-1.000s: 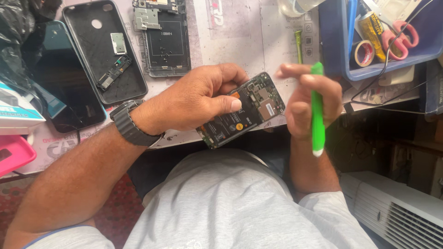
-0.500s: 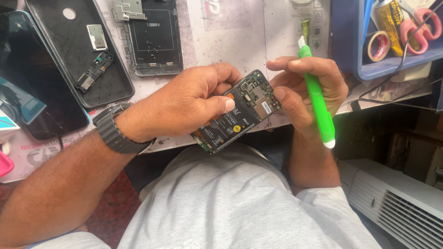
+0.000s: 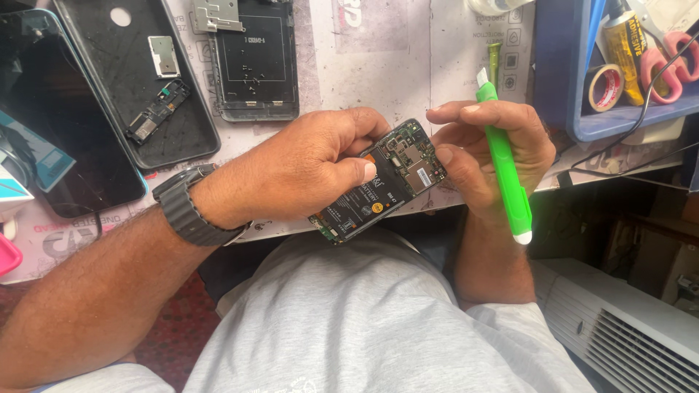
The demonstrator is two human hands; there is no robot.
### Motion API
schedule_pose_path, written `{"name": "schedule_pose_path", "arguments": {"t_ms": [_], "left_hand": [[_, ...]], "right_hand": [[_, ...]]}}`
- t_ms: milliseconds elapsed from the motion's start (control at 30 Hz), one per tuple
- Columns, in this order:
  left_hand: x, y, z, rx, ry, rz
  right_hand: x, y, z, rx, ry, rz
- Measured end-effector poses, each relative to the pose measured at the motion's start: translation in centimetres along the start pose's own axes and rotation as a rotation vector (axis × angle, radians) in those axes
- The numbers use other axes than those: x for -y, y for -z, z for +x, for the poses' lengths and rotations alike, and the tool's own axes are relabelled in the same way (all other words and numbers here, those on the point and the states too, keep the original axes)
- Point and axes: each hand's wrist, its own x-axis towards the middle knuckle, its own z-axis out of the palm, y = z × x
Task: The person uses a green screwdriver to unscrew components from a disassembled smartphone, then switches to a green utility knife to pry and separate internal parts. The phone remains open on the workbench throughout.
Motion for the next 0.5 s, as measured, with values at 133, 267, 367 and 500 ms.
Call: {"name": "schedule_pose_path", "arguments": {"t_ms": [133, 267, 367, 500], "left_hand": [[-0.12, 0.02, -0.04, -0.012, -0.005, 0.031], [-0.13, 0.06, -0.14, -0.021, 0.002, 0.051], [-0.12, 0.03, -0.24, -0.029, -0.025, 0.068], [-0.13, 0.04, -0.18, -0.039, -0.029, 0.080]], "right_hand": [[-0.03, -0.03, -0.04, -0.002, -0.008, -0.010], [-0.06, 0.02, -0.10, 0.003, -0.017, -0.022], [-0.18, 0.00, -0.12, 0.003, -0.011, -0.035], [-0.34, 0.09, 0.02, 0.009, -0.001, -0.039]]}}
